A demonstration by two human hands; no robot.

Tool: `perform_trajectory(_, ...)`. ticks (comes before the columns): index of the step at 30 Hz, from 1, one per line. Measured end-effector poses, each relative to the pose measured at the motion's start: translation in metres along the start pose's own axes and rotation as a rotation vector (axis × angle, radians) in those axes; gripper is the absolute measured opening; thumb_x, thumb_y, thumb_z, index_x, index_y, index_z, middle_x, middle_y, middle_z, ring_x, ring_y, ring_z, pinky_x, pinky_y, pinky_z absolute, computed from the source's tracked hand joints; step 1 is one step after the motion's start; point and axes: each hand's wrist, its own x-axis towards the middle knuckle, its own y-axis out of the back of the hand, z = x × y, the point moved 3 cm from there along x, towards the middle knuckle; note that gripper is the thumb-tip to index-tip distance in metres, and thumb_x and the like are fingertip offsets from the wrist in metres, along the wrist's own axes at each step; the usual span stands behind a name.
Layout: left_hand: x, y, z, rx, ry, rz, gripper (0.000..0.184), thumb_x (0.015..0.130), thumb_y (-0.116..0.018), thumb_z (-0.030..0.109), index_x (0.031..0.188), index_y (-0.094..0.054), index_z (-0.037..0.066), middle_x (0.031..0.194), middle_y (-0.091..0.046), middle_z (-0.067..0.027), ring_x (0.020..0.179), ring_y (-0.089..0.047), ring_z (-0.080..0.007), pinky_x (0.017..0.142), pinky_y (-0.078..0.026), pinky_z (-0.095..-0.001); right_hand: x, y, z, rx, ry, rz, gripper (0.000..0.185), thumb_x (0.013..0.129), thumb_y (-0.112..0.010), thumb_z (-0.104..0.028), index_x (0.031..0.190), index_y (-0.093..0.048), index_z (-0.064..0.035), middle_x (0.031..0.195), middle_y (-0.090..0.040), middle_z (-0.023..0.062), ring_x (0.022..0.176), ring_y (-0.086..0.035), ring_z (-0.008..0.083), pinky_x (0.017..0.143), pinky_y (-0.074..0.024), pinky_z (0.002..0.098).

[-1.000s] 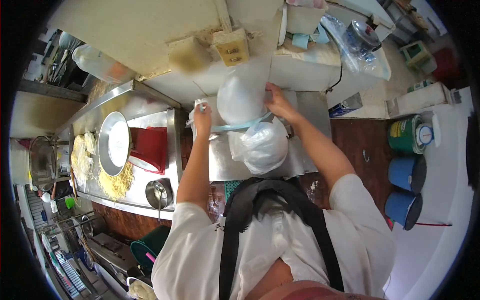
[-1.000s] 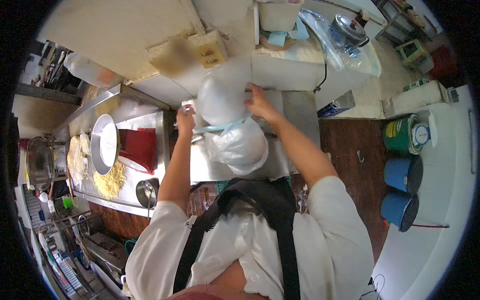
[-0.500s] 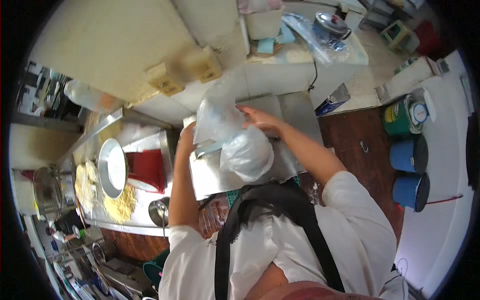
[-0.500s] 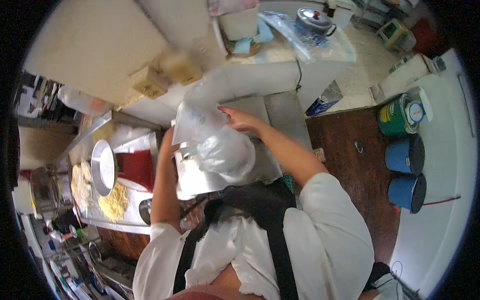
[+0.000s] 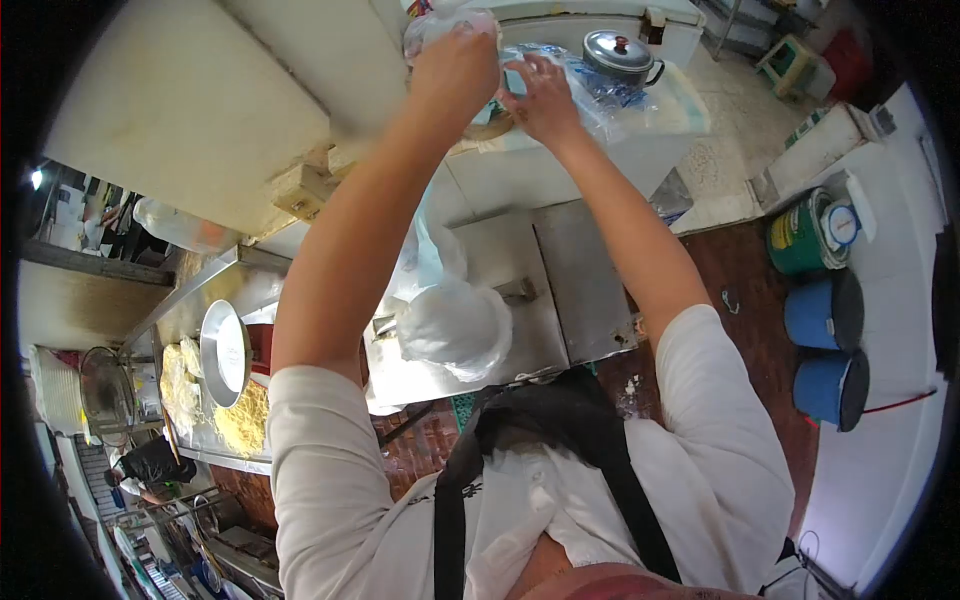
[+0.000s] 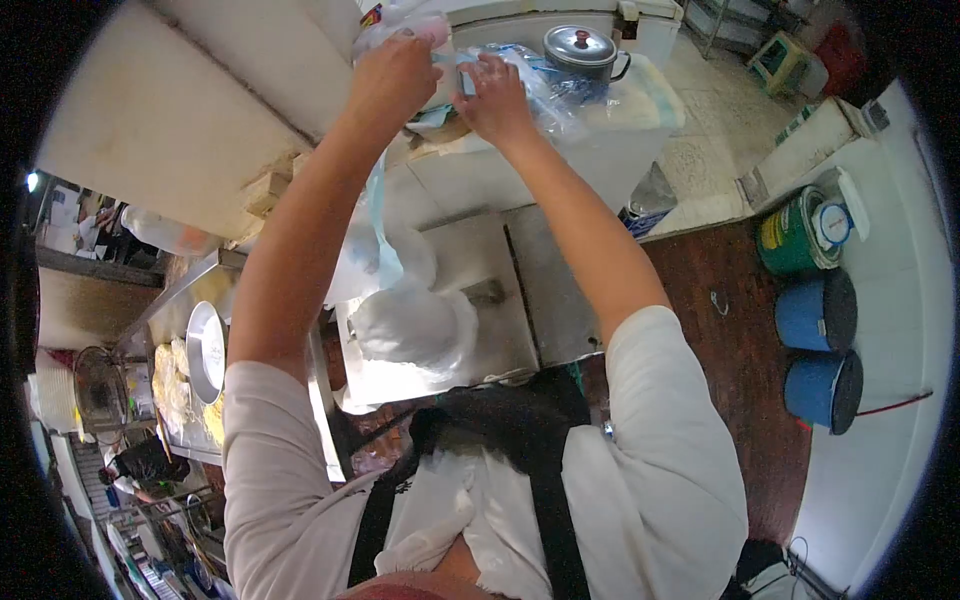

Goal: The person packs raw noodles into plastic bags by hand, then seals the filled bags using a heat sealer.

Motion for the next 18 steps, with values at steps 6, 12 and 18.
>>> perform_trajectory(6,0.037,-0.043,-0.014,0.136,-0.043,0.117,0.015,0.081,-0.057,0.011,0.09,-0.068,0.005,0.085,-0.07,-0.0169,0.073,-0.07,-0.0365,0.064,-0.057,-0.0456,-0.008,0.01,0.007,-0.028,-0.017,-0.084,0.015,0.078,-0.068,-0.017,0.093,-0.071,-0.0135,0.109,-0.066,0.0112,0.106,-0.059,0.0316,0.088,-0.0477,0.0481)
perform_trajectory(12,0.054,-0.034,-0.019,0.204,-0.055,0.059,0.027,0.085,-0.053,0.011,0.105,-0.07,0.008,0.091,-0.071,-0.0209,0.082,-0.07,-0.0373,0.072,-0.057,-0.0491,-0.005,0.001,0.008,0.084,0.054,-0.269,0.014,0.081,-0.066,-0.017,0.092,-0.073,-0.014,0.104,-0.065,0.0017,0.102,-0.059,0.0251,0.086,-0.0455,0.0485)
perform_trajectory(18,0.068,-0.043,-0.033,0.229,-0.037,0.052,0.03,0.084,-0.056,0.013,0.11,-0.07,0.008,0.094,-0.071,-0.0217,0.085,-0.07,-0.0381,0.076,-0.057,-0.049,-0.002,0.001,0.001,-0.051,0.07,-0.381,0.016,0.081,-0.068,-0.025,0.093,-0.074,-0.0162,0.107,-0.063,0.0028,0.104,-0.057,0.0252,0.085,-0.045,0.0448)
